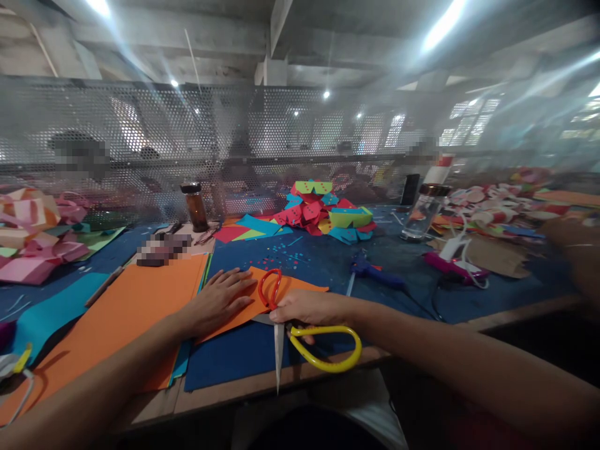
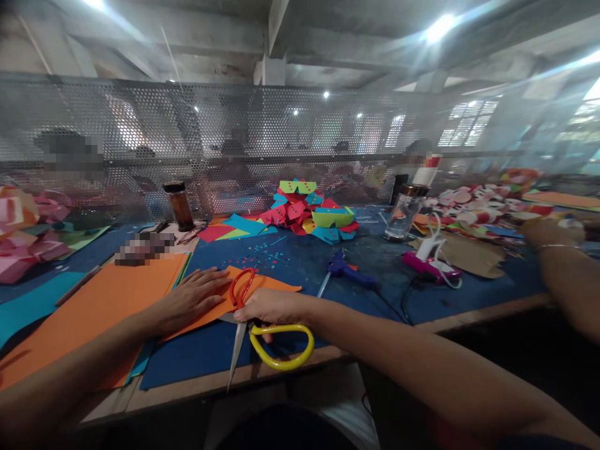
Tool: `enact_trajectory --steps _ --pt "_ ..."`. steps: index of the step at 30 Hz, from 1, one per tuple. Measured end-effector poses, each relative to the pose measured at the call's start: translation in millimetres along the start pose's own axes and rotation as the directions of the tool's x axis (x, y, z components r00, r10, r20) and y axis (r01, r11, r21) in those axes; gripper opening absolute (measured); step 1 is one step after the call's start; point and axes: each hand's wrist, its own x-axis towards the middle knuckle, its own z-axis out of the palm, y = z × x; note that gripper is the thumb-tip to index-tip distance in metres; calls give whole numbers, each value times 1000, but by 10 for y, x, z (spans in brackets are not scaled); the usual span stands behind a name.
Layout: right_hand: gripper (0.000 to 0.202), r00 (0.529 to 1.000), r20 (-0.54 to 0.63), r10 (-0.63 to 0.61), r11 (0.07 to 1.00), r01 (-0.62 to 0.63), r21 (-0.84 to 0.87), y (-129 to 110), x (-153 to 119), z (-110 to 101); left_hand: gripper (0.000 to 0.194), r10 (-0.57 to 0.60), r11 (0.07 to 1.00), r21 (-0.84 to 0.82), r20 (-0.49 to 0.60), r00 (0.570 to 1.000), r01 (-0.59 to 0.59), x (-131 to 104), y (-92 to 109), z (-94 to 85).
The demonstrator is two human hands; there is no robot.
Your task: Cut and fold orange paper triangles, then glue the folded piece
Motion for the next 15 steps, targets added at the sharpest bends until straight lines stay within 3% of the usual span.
enact_trajectory --steps 15 --pt "27 998 36 47 994 -50 92 -97 5 -13 47 8 1000 1 7 1000 -8 -1 -13 7"
